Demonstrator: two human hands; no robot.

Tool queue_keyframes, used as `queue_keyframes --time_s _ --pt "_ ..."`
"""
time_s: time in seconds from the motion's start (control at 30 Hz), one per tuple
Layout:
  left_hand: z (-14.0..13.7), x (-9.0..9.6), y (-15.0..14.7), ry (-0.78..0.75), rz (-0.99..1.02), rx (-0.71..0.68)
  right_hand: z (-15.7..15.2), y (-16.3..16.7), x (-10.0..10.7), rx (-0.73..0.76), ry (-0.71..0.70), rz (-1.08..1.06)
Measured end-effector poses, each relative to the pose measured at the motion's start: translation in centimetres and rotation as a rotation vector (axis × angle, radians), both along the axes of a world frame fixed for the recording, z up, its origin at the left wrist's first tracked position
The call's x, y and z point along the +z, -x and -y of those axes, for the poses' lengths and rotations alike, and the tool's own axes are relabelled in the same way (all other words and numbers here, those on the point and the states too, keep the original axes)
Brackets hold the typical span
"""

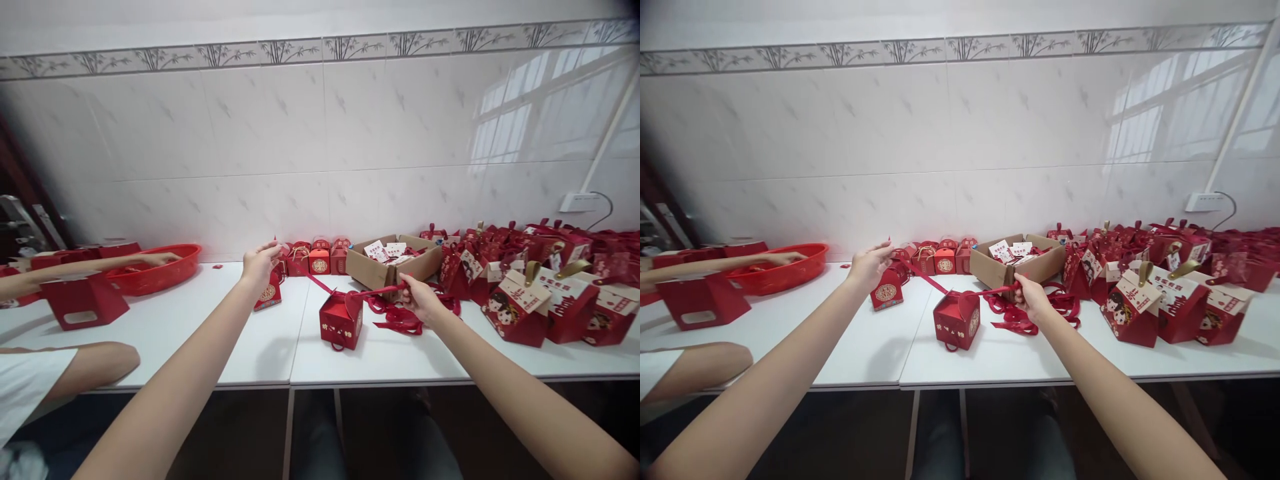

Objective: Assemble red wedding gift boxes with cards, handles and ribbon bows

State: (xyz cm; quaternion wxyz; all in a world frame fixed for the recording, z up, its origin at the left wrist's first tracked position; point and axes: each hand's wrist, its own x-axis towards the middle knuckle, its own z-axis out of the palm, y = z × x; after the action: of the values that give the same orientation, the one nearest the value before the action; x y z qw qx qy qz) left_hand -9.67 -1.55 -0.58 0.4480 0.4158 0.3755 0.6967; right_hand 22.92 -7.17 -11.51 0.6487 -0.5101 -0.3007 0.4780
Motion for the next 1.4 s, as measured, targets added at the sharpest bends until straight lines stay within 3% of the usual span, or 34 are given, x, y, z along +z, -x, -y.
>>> queue_keyframes --time_s 0.27,0.43,0.63,0.83,0.97,1.17,1.4 --pt "-0.2 -6.3 2.9 0.31 -0.014 0.058 2.2 -2.6 -5.1 -0.093 0.021 0.308" --pt "-0.5 -7.9 3.2 0.419 0.011 0.013 2.9 -2.0 -4.5 -0.078 -0.044 0.119" --pt "-1.4 -5.9 3.2 0.415 0.04 -0.08 3.0 -1.4 -0.1 0.076 -0.154 -0.22" --pt "-1.4 -3.0 2.7 0.273 0.109 -0.176 3.4 -1.4 2.8 0.149 -0.272 -0.304" --pt "-1.7 -0.1 1.2 0.156 0.114 -0.279 3.9 -0.6 4.4 0.163 -0.357 -0.005" --pt "-1.1 2.4 -2.7 -0.103 0.014 -0.307 2.4 2.0 5.9 -0.077 -0.529 0.604" --pt "-0.4 2.7 -5.7 -0.193 0.022 -0.462 0.4 5.3 7.5 -0.101 -0.647 0.666"
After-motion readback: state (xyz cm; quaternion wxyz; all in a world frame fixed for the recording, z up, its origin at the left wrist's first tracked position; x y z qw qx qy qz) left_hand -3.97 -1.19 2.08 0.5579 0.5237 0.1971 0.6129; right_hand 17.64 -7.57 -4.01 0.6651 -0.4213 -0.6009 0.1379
